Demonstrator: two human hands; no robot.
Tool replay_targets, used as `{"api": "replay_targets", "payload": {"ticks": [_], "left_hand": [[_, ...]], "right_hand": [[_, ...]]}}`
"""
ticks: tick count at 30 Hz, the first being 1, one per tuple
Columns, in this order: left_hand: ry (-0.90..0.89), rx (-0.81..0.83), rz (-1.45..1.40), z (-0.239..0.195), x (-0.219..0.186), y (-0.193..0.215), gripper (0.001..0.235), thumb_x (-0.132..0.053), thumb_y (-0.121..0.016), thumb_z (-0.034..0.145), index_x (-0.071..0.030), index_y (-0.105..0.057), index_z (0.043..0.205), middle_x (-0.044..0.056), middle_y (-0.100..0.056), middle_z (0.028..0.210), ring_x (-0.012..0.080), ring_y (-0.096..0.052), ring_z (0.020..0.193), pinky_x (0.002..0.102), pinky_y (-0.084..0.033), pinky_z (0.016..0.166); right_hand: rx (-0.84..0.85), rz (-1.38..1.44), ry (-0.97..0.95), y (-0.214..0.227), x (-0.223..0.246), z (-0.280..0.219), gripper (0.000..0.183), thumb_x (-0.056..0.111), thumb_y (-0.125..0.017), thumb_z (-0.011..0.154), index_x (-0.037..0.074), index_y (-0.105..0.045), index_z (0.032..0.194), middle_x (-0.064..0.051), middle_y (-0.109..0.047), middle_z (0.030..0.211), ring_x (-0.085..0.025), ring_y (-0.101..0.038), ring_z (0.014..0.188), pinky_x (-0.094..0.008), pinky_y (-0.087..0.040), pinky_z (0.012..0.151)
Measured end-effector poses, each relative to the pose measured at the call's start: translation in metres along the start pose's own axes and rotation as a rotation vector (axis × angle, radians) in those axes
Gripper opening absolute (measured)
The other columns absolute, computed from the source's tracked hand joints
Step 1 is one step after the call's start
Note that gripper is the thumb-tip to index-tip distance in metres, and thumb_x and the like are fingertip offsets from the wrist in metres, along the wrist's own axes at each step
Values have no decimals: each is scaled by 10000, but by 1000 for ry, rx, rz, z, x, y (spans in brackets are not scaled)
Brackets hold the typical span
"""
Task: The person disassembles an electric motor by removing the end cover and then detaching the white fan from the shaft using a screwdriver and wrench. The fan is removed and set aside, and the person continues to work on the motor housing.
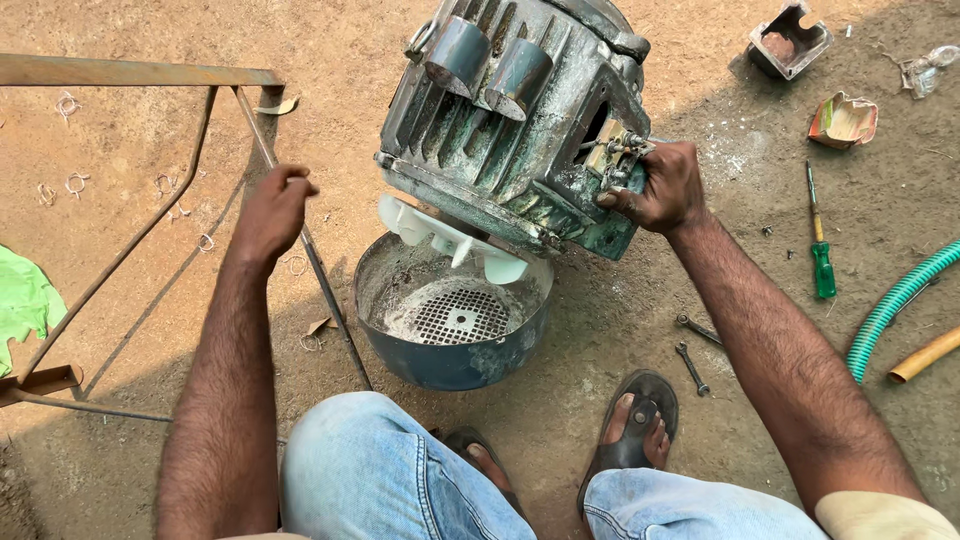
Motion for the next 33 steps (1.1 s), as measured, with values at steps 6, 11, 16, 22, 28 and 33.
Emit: {"api": "replay_targets", "payload": {"ticks": [6, 11, 16, 22, 28, 33], "left_hand": [[179, 355, 637, -32, 1, -1, 396, -289, -659, 941, -112, -694, 1293, 158, -725, 1257, 315, -721, 1102, 529, -590, 990], [137, 585, 532, -110, -47, -15, 578, -323, -813, 810, -262, -626, 1354, 95, -743, 1277, 261, -731, 1123, 488, -556, 1036], [155, 699, 496, -144, -47, -47, 713, -364, -890, 698, -249, -612, 1345, 53, -741, 1245, 258, -750, 1092, 442, -622, 976], [-1, 577, 530, -133, -47, -45, 492, -472, -799, 779, -146, -749, 1144, 65, -770, 1167, 232, -719, 1084, 460, -575, 966], [-181, 351, 388, -116, -59, -17, 439, -468, -763, 837, -151, -701, 1135, 105, -581, 1103, 264, -590, 1052, 496, -562, 902], [-486, 123, -80, -112, -100, 17, 344, -431, -672, 1026, -92, -616, 1014, 85, -441, 1094, 278, -495, 1114, 520, -490, 1071]], "right_hand": [[67, -73, -27, -3, 1, -7, 811, 922, -433, 910, 171, -498, 611, 70, -329, 500, -90, -335, 408, -321, -327, 383], [15, -49, 28, 2, 13, 9, 780, 916, -421, 927, 185, -539, 678, 81, -326, 517, -90, -338, 417, -314, -352, 408], [31, -87, 7, 4, 11, 2, 766, 916, -413, 908, 192, -536, 689, 62, -290, 504, -107, -319, 419, -334, -341, 421], [52, -54, -44, -3, -1, -5, 787, 918, -423, 879, 183, -444, 599, 51, -312, 500, -117, -320, 404, -358, -330, 391], [36, -46, -3, 4, 8, 3, 756, 916, -409, 911, 205, -496, 672, 59, -337, 508, -97, -342, 413, -326, -355, 407], [48, -31, -24, 3, 3, -3, 816, 921, -429, 902, 166, -444, 593, 66, -344, 512, -97, -346, 406, -326, -341, 388]]}}
Point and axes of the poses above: each hand's wrist, its own z-axis towards the middle knuckle, its own y-axis out of the back of the hand, x = y × z, the point moved 6 cm from there along z, towards the middle knuckle
